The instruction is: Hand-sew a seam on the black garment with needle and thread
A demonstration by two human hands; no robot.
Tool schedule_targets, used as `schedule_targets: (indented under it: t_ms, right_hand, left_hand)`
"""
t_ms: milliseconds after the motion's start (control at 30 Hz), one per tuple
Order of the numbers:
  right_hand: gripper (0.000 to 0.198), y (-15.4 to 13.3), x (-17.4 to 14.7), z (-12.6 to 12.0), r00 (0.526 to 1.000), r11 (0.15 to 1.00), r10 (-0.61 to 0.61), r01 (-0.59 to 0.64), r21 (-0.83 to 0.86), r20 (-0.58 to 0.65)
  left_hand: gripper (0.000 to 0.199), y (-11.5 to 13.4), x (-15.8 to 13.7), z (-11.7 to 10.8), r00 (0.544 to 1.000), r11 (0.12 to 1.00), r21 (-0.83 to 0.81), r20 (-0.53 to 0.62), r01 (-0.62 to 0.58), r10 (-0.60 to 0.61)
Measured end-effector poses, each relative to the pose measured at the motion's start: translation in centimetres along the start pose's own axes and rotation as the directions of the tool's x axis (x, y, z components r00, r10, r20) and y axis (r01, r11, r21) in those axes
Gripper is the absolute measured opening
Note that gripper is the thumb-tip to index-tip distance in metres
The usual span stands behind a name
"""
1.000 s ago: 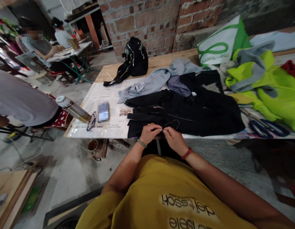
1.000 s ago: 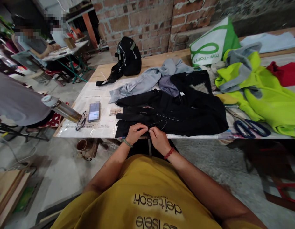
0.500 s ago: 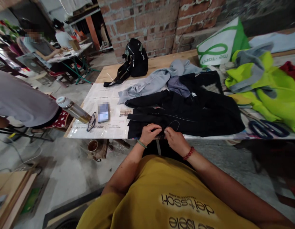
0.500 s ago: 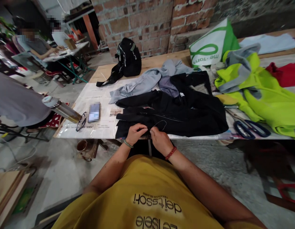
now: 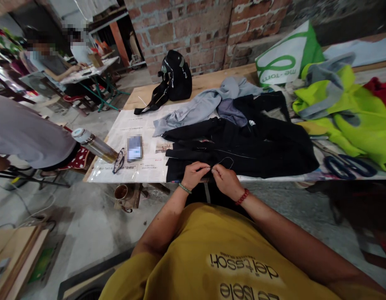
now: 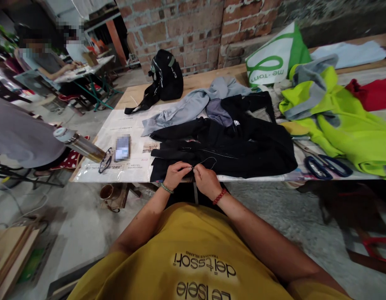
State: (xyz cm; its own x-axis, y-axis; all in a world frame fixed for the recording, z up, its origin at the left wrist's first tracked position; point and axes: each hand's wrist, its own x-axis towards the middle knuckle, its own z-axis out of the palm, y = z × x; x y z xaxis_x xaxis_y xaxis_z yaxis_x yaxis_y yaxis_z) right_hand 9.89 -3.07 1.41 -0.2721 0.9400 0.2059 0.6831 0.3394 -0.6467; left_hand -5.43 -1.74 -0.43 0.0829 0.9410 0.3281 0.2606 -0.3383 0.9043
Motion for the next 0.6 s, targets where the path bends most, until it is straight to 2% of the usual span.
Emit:
schedule_targets:
  t_ms: [167,300,400,500,600]
  right_hand:
    - [0.021,-0.3,0.3,0.4,0.999,0.997,0.019,-0.016,0.070,-0.037]
    - [0.017,-0.7,0.1,0.0,0.996,0.970,0.078,-0.067,0.236,-0.038]
    - [0.016,-0.8,-0.4,-0.1,0.985,0.907,0.163,-0.174,0.382,0.063]
    - [0.021,-0.6,-1.1,0.0,0.942,0.840,0.277,-0.332,0.428,0.188]
    - [0.027,-0.5,-1.5,0.1,0.944,0.854,0.279,-0.328,0.403,0.176]
  left_hand:
    - [0.011,-0.1,0.0,-0.1,1.000,1.000,-0.026,0.029,-0.001,0.002]
    - [0.010,0.0,0.0,-0.1,1.000,0.998,-0.054,-0.017,0.021,-0.022]
    - [0.010,0.0,-0.1,0.1,0.998,0.998,-0.060,-0.059,0.035,-0.039]
    - [0.011,0.1,-0.1,0.1,0.997,0.998,-0.054,-0.067,0.036,-0.040]
    - [0.012,0.0,-0.1,0.1,0.997,0.998,-0.042,-0.067,0.037,-0.040]
